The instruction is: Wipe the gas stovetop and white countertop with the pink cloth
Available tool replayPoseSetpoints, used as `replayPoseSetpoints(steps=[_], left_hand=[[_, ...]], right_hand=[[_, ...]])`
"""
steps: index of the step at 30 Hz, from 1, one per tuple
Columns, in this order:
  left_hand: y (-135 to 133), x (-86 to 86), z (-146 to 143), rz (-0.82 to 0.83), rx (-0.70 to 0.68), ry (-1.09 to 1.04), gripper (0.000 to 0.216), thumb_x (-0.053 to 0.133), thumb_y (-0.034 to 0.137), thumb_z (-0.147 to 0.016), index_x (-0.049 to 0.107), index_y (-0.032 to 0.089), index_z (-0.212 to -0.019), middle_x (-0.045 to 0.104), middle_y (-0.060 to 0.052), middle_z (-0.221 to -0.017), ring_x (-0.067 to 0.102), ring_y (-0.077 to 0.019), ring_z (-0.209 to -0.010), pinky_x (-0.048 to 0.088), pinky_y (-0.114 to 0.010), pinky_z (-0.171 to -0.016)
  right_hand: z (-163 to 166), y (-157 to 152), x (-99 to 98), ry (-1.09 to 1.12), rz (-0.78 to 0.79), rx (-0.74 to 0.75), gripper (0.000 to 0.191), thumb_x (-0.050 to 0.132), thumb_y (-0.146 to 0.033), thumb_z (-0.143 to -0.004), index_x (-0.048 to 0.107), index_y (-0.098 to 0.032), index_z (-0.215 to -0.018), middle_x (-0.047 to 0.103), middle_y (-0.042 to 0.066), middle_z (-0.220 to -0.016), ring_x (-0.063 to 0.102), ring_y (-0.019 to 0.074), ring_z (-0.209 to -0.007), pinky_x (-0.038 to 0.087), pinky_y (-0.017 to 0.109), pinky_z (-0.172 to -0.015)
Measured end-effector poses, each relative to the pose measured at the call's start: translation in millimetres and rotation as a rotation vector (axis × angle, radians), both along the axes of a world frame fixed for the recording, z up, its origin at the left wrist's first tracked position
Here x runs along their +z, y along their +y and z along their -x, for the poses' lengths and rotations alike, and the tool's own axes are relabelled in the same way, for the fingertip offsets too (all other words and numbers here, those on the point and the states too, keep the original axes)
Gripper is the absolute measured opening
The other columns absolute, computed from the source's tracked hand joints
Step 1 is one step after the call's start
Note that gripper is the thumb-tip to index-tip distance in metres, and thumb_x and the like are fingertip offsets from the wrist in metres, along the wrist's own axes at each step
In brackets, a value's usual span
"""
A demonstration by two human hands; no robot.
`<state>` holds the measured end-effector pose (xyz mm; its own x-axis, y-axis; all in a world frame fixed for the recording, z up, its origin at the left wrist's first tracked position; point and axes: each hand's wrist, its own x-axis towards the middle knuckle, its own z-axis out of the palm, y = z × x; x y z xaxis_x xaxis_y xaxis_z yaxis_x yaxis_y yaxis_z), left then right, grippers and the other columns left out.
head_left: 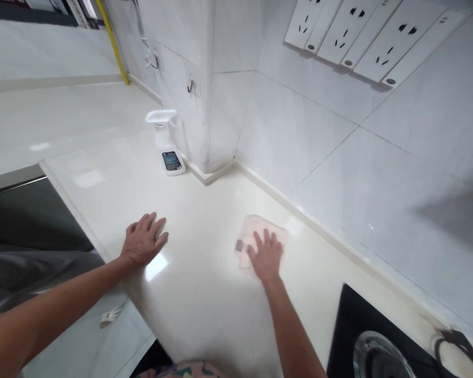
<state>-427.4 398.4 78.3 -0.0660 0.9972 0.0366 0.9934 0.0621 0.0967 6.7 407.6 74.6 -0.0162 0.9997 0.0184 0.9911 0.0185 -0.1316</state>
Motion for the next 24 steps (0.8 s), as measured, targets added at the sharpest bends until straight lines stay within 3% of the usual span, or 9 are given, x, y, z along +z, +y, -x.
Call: replayPoseSetpoints(steps=[2,5,7,9,11,15,19,21,24], left_hand=[[0,0.4,0,0.008,-0.003,0.006,0.061,0.037,0.052,-0.101,0.055,0.022,-0.151,0.04,-0.016,-0.169,0.026,-0.0334,-0.16,0.024,-0.052,-0.124],[0,0.6,0,0.006,-0.014,0.009,0.063,0.036,0.052,-0.101,0.055,0.019,-0.151,0.039,-0.018,-0.168,0.026,-0.0356,-0.159,0.024,-0.054,-0.123],[1,0.5,0,-0.002,-0.014,0.005,0.063,0.036,0.051,-0.101,0.056,0.018,-0.151,0.039,-0.019,-0.168,0.026,-0.0363,-0.159,0.024,-0.054,-0.123],[2,0.4,0,-0.002,-0.016,0.009,0.063,0.035,0.051,-0.101,0.055,0.018,-0.151,0.039,-0.019,-0.168,0.027,-0.0361,-0.159,0.025,-0.054,-0.122],[2,1.0,-1,0.001,-0.016,0.02,0.063,0.035,0.052,-0.101,0.054,0.019,-0.151,0.039,-0.018,-0.168,0.027,-0.0352,-0.159,0.025,-0.054,-0.122],[2,3.8,-3,-0.006,-0.011,0.005,0.061,0.036,0.052,-0.101,0.053,0.021,-0.152,0.039,-0.017,-0.169,0.027,-0.0339,-0.159,0.026,-0.053,-0.123],[2,5.7,-5,-0.023,-0.017,-0.014,0.062,0.034,0.051,-0.102,0.054,0.019,-0.151,0.038,-0.019,-0.169,0.027,-0.0349,-0.159,0.026,-0.054,-0.123],[2,5.7,-5,-0.025,-0.015,-0.027,0.062,0.035,0.051,-0.101,0.054,0.02,-0.152,0.039,-0.018,-0.169,0.027,-0.0352,-0.159,0.025,-0.055,-0.123],[3,5.3,-6,-0.021,-0.008,-0.034,0.061,0.036,0.049,-0.101,0.052,0.022,-0.153,0.039,-0.017,-0.169,0.026,-0.0354,-0.159,0.025,-0.055,-0.123]], right_hand=[[-55,1,0.5,-0.026,-0.03,-0.166,0.057,0.043,-0.048,-0.105,0.051,-0.027,-0.157,0.035,0.015,-0.169,0.025,0.0414,-0.156,0.027,0.066,-0.12],[-130,-24,5.2,-0.047,-0.087,-0.404,0.062,0.033,-0.049,-0.104,0.054,-0.018,-0.154,0.04,0.023,-0.164,0.034,0.0464,-0.15,0.035,0.072,-0.11],[-161,-52,7.5,-0.056,-0.129,-0.499,0.065,0.029,-0.047,-0.104,0.055,-0.011,-0.152,0.041,0.028,-0.162,0.035,0.0475,-0.149,0.035,0.072,-0.11],[-170,-82,7.0,-0.059,-0.156,-0.517,0.064,0.028,-0.044,-0.104,0.057,-0.011,-0.15,0.042,0.025,-0.162,0.035,0.0436,-0.152,0.033,0.067,-0.116],[-161,-110,3.3,-0.06,-0.169,-0.507,0.063,0.027,-0.045,-0.104,0.059,-0.015,-0.15,0.044,0.021,-0.163,0.037,0.04,-0.152,0.033,0.064,-0.118],[-112,-174,-9.3,-0.035,-0.218,-0.513,0.063,0.029,-0.05,-0.106,0.057,-0.018,-0.151,0.042,0.021,-0.164,0.038,0.0421,-0.152,0.036,0.069,-0.115],[-67,-263,-23.2,0.048,-0.212,-0.46,0.06,0.036,-0.053,-0.105,0.053,-0.027,-0.156,0.04,0.014,-0.167,0.032,0.0405,-0.156,0.031,0.071,-0.119],[-53,-311,-28.6,0.063,-0.167,-0.461,0.057,0.045,-0.053,-0.101,0.055,-0.036,-0.154,0.046,0.009,-0.164,0.035,0.0402,-0.155,0.032,0.072,-0.12],[-41,-364,-31.2,0.056,-0.045,-0.422,0.047,0.058,-0.049,-0.093,0.07,-0.042,-0.138,0.061,0.009,-0.149,0.048,0.0453,-0.145,0.039,0.073,-0.115]])
